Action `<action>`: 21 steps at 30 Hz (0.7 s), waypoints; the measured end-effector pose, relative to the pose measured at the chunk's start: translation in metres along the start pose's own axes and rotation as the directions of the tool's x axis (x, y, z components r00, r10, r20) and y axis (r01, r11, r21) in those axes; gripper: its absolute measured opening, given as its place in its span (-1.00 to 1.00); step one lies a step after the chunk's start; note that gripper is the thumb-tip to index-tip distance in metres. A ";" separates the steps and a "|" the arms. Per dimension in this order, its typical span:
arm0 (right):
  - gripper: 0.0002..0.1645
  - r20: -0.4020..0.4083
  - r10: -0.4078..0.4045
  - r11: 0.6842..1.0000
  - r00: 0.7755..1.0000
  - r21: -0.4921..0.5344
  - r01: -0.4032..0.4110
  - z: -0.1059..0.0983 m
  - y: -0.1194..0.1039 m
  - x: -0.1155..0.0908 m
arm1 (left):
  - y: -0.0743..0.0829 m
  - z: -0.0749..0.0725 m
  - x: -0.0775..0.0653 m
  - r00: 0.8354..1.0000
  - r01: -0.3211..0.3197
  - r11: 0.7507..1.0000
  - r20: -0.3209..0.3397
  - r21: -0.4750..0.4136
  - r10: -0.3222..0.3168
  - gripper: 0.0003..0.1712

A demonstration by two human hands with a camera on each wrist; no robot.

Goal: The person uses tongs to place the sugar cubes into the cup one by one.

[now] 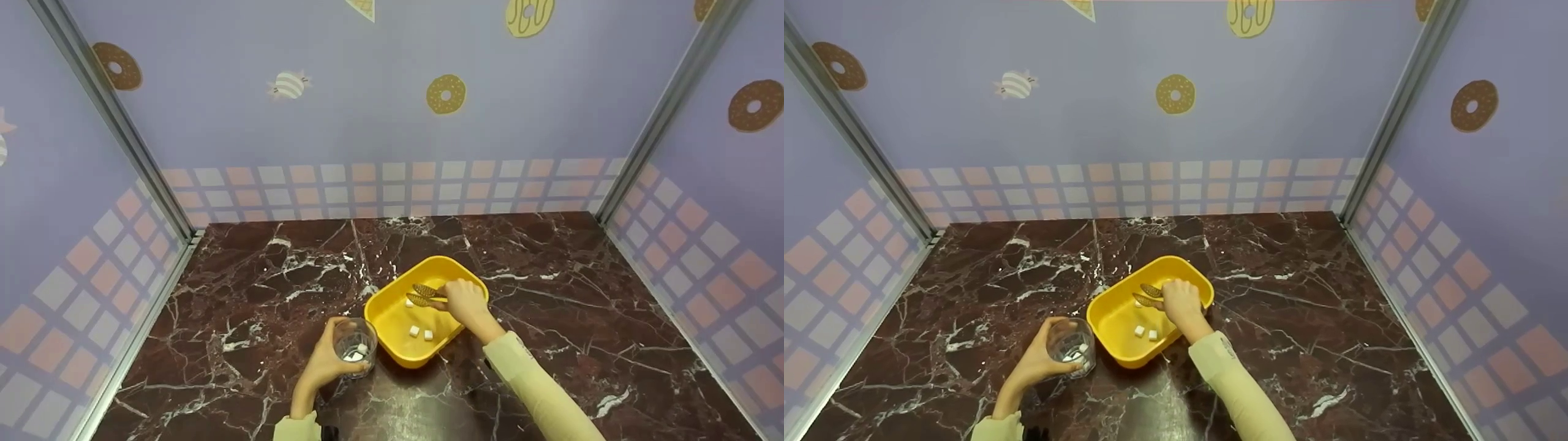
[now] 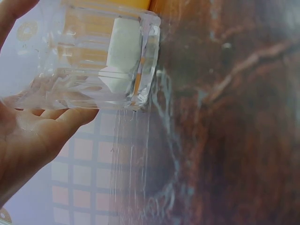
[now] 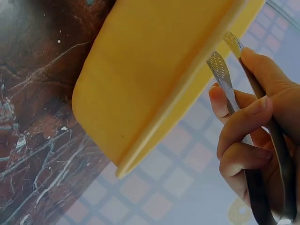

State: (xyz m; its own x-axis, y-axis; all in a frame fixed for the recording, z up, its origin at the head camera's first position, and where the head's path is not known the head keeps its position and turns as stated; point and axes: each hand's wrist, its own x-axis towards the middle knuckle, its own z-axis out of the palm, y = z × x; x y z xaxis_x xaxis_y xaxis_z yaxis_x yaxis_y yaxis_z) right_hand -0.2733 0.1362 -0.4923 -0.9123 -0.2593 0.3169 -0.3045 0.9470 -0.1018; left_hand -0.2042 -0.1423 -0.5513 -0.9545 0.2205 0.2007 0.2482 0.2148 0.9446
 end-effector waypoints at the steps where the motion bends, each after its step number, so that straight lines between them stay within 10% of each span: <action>1: -0.66 0.003 -0.004 1.000 1.000 -0.001 0.004 0.002 0.000 0.001 | 0.000 0.000 0.000 1.000 -0.003 1.000 0.000 0.002 0.003 -0.04; 21: -0.58 0.090 0.047 0.998 0.995 -0.037 -0.044 0.021 -0.007 0.009 | -0.001 0.000 0.000 1.000 -0.006 1.000 -0.004 0.001 0.006 -0.05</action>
State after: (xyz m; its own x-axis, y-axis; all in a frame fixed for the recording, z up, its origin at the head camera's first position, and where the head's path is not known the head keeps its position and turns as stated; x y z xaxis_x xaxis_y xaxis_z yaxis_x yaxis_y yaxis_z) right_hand -0.2850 0.1229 -0.5089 -0.9466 -0.2305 0.2254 -0.2539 0.9639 -0.0806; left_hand -0.2044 -0.1429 -0.5522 -0.9536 0.2179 0.2078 0.2544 0.2142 0.9431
